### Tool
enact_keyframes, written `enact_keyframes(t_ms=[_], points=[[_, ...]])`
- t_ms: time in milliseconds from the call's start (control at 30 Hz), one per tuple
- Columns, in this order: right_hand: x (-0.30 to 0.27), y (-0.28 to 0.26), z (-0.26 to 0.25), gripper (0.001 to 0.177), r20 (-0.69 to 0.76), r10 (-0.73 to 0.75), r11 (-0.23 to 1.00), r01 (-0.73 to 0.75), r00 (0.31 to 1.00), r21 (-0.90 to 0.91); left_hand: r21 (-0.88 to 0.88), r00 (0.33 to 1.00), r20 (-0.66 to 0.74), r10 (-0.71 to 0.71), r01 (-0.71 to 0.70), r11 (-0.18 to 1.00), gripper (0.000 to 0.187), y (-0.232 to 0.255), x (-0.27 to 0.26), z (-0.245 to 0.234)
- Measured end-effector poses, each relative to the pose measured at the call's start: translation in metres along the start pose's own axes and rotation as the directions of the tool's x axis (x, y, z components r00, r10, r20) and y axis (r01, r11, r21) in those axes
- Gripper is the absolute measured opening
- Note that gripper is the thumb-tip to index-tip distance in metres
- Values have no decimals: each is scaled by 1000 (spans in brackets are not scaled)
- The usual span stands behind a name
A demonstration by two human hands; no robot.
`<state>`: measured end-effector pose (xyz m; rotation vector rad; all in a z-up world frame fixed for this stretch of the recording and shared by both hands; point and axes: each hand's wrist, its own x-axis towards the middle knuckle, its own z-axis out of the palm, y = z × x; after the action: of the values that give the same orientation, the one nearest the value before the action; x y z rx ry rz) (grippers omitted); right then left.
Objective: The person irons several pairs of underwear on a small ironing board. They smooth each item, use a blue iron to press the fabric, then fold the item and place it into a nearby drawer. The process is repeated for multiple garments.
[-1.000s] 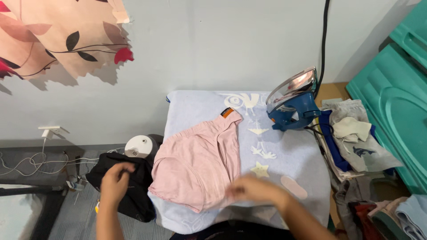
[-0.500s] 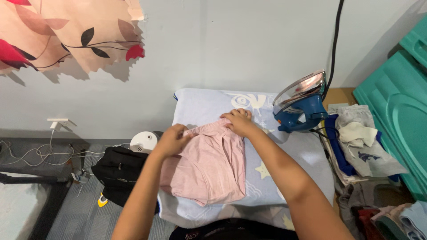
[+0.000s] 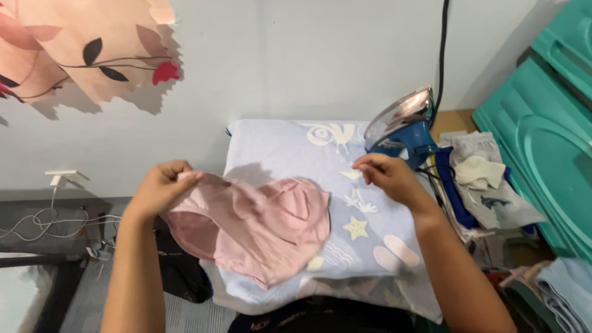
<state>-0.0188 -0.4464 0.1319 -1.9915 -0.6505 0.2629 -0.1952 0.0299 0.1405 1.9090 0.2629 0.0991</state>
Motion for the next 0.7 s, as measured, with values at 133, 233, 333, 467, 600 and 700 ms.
enact_keyframes(t_ms=[133,233,333,467,600,700], points=[[-10,-36,46,32,67,-154,988,153,986,18,256,954,212,212,-263,930,20,71,-10,35],[-5,-53,100,61,194,-465,878,421,864,230,202,884,365,293,-383,901,22,114,-20,63],[-4,-41,144,74,398,-280,957,284,874,51,131,847,370,382,-454,881,24,132,-25,66],[-10,10,140,44,467,-218,718,465,857,-518,285,937,209,282,-334,899,28,118,-29,37],[-15,48,85,46,403,-97,632,369,910,-681,488,967,41,252,-239,839,41,88,-35,8],[-33,69,38,50,262,-236,620,352,936,-701,521,993,-83,88,-32,853,45,63,-38,2]])
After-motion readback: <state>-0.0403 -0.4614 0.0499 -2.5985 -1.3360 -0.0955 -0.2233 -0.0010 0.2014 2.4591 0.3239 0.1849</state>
